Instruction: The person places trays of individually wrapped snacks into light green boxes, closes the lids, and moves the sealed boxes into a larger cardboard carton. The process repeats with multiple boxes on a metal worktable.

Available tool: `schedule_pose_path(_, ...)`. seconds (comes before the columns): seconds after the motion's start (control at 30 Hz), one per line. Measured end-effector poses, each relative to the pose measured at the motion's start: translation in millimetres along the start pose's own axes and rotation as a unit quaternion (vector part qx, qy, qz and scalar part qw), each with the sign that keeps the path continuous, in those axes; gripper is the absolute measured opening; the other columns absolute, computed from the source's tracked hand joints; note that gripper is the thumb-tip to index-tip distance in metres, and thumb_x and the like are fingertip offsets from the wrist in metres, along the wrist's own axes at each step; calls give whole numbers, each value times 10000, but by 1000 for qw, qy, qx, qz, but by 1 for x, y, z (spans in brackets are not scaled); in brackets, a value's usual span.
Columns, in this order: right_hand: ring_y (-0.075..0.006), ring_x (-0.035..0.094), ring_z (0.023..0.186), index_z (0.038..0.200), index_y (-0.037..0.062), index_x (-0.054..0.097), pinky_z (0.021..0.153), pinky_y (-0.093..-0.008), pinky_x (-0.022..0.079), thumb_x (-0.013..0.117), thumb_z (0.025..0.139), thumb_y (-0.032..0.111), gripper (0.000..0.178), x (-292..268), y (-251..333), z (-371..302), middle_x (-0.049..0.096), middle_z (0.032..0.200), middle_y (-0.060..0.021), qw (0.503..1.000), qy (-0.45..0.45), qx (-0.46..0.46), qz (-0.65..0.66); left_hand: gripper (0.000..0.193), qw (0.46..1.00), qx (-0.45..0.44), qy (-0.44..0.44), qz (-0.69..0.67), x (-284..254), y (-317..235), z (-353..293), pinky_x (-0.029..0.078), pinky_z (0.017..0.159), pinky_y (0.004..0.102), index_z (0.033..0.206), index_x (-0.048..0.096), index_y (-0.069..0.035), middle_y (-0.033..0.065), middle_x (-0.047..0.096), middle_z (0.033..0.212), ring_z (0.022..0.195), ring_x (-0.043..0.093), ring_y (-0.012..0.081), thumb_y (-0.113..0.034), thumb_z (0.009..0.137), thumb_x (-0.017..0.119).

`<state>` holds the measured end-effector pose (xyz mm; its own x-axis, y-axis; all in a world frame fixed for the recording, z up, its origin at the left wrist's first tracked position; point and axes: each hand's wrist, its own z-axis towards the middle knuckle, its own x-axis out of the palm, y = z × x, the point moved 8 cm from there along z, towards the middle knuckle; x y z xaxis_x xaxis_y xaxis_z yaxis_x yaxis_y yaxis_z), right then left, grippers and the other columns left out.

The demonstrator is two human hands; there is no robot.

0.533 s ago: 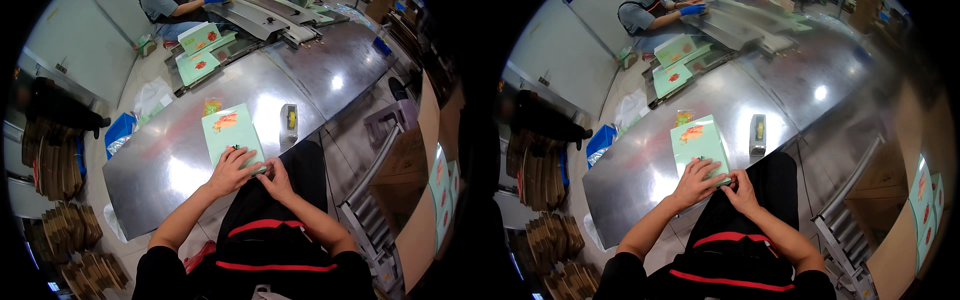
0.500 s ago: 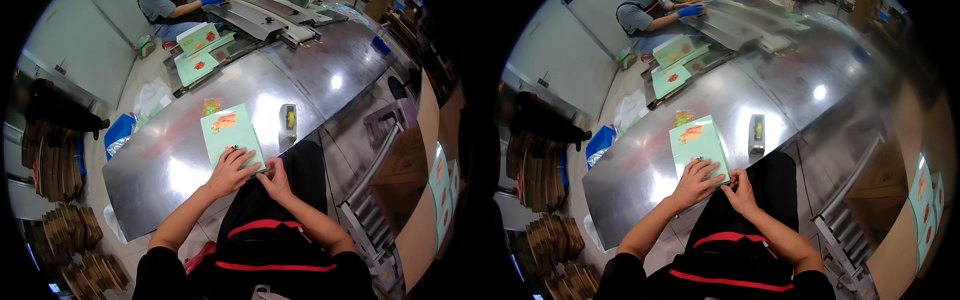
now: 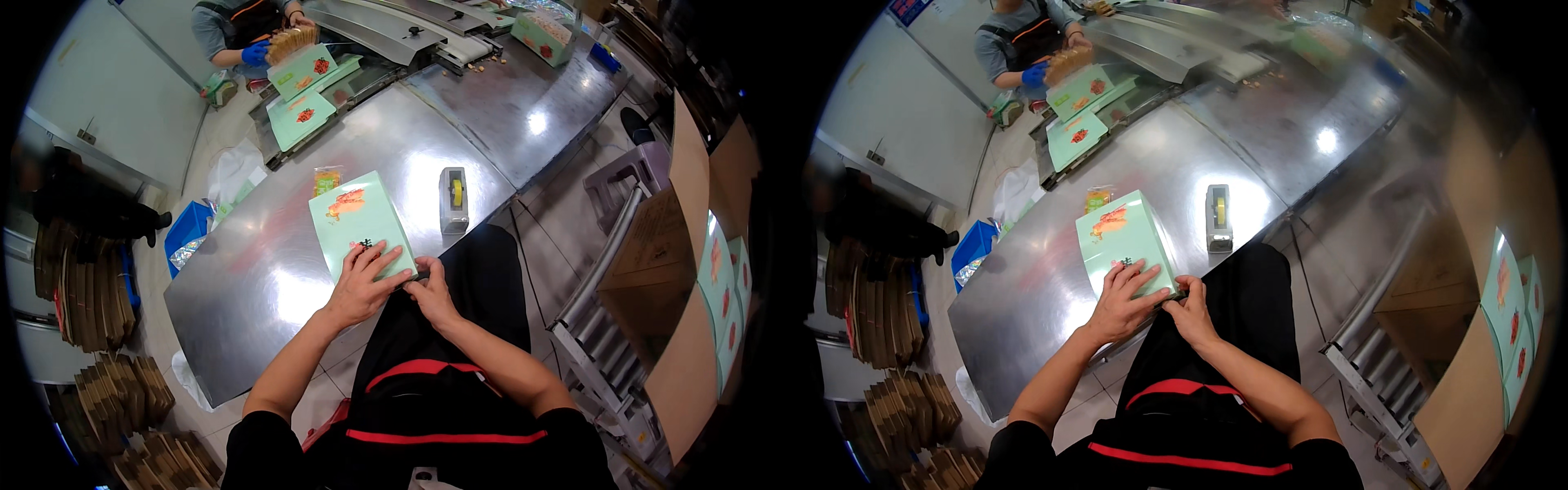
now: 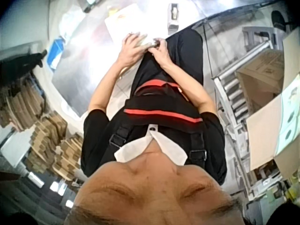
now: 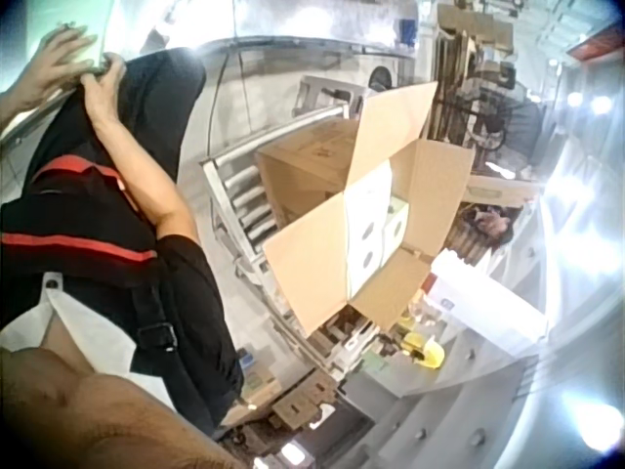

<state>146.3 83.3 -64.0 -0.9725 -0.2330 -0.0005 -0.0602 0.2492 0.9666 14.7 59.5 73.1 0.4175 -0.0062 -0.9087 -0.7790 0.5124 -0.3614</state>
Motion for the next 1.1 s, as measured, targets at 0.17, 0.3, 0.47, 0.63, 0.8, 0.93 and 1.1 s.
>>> schedule_pose_path(0.17,-136,591,804,1309,25,433,682,-286,508,670,824,52,541,-2,2,0,517,1215,-115,1000,-9,-9,-28,506,1000,8,0,7,1,-2,-1,266,1155,528,1324,666,-276,83,524,1484,1404,432,343,-99,852,706)
schedule_pose_path(0.3,-124,590,783,1282,45,440,677,-281,498,670,818,41,518,-4,4,1,538,1161,-94,1000,2,-10,4,481,1000,4,13,17,0,-5,-1,276,1152,551,1313,674,-289,92,521,1489,1411,427,343,-108,868,699)
schedule_pose_path(0.47,-148,553,792,1173,44,507,726,-281,497,736,769,44,465,-9,23,-3,502,1149,-91,998,24,-13,50,569,998,1,40,46,-8,-6,-3,249,1152,638,1355,629,-356,85,461,1543,1423,399,388,-301,810,783)
schedule_pose_path(0.63,-185,613,709,1048,25,573,691,-303,514,783,793,66,334,-15,65,-20,595,941,-97,983,8,-138,-119,723,995,14,37,88,2,3,-16,251,1135,688,1397,579,-403,78,429,1566,1429,382,413,-382,723,841)
schedule_pose_path(0.8,-280,658,744,980,20,618,678,-360,528,777,811,62,236,-13,90,-35,632,847,-126,921,-39,-296,-251,737,996,28,-10,88,0,2,-14,267,1125,700,1389,584,-401,73,459,1542,1417,405,410,-341,708,859)
schedule_pose_path(0.93,-327,663,793,987,20,649,727,-386,535,768,806,38,217,-17,108,-35,655,895,-143,920,-27,-296,-257,731,996,32,-12,87,1,3,-17,314,1096,713,1392,567,-409,45,458,1541,1400,425,393,-340,721,847)
schedule_pose_path(1.1,-303,669,819,1003,33,678,679,-364,512,720,850,53,160,-27,105,-31,667,912,-126,924,-12,-337,-180,700,994,35,-17,100,2,1,-15,305,1107,709,1363,599,-397,38,481,1522,1397,433,379,-322,714,850)
